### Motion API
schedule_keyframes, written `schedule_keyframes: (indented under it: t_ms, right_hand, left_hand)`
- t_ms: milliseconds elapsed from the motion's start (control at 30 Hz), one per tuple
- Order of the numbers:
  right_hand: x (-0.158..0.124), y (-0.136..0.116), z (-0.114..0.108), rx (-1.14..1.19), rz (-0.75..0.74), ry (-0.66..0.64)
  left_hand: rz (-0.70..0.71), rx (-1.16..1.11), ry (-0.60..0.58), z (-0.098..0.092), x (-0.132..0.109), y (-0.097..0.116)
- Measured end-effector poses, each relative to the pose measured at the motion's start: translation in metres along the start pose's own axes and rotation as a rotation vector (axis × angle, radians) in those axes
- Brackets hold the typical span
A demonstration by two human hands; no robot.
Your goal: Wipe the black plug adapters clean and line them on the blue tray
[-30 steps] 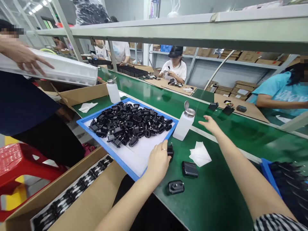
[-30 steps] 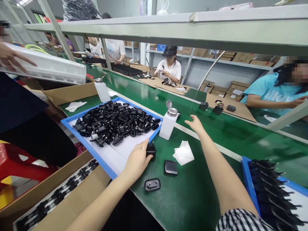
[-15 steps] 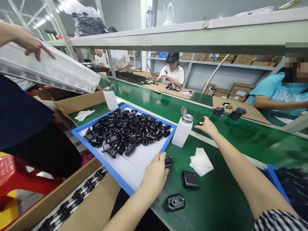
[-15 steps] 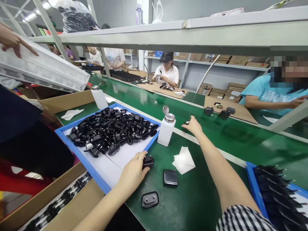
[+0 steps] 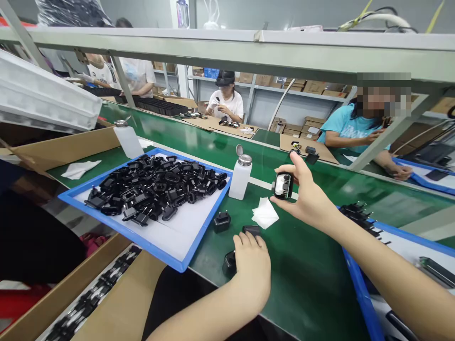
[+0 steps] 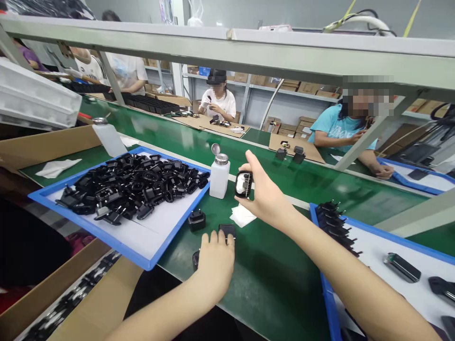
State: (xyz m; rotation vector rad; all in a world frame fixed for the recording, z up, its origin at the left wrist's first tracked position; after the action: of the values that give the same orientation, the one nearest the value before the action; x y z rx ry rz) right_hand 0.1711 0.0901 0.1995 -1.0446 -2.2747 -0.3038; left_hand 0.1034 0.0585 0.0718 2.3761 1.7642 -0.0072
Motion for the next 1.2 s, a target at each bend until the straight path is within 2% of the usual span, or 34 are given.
schedule_keyframes:
  t_ms: [133, 367, 500, 600, 667, 767, 867, 967, 1033, 1100, 1200]
  right_hand:
    - [0.003, -0.011, -0.007, 0.008, -0.032, 0.031]
    - [0.005, -0.015, -0.006, 0.050, -0.065, 0.053]
    - [0.005, -0.013, -0.005, 0.047, -0.056, 0.051]
    - [0.006, -0.005, 0.002, 0.013, 0.008, -0.036]
    - [0.005, 0.004, 0.015, 0.012, 0.076, -0.143]
    - [-0.003, 0.023, 0.048, 0.059, 0.188, -0.321]
    - [-0.015, 0.037, 0.090, 0.101, 0.256, -0.491]
    - [-0.023, 0.042, 0.124, 0.101, 0.282, -0.557]
    - [-0.027, 0.039, 0.139, 0.102, 0.274, -0.561]
    - [-0.029, 0.031, 0.149, 0.097, 0.248, -0.583]
    - [-0.026, 0.018, 0.154, 0.034, 0.167, -0.679]
  left_hand:
    - [-0.075, 0.049, -0.007, 0.002, 0.010, 0.003]
    - [-0.121, 0.101, 0.022, -0.003, 0.002, -0.007]
    - [-0.006, 0.145, 0.020, 0.000, 0.003, 0.014]
    - [0.029, 0.063, -0.046, 0.013, 0.008, 0.029]
    - [-0.047, -0.065, -0.057, 0.019, 0.013, 0.030]
    - [-0.162, -0.242, -0.031, 0.021, 0.020, 0.025]
    - [-0.182, -0.246, -0.051, 0.023, 0.028, 0.025]
    - [-0.197, -0.293, 0.011, 0.021, 0.030, 0.025]
    - [-0.147, -0.305, 0.039, 0.021, 0.023, 0.029]
    - [-0.036, -0.279, 0.018, 0.025, 0.006, 0.037]
    - [0.138, -0.260, -0.016, 0.032, -0.024, 0.045]
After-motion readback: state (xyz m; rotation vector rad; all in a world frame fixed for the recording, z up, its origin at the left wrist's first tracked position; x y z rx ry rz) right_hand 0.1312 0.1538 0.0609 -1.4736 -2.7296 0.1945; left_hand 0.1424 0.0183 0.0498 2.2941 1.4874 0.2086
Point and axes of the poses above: each hand's wrist, its own x-axis towards the middle knuckle, its own z-axis out of the palm, y = z × x, the point moved 7 cm from there along x, towards the middle knuckle, and after that the axes turned 13 degrees about -z, right-handed, at the moved point
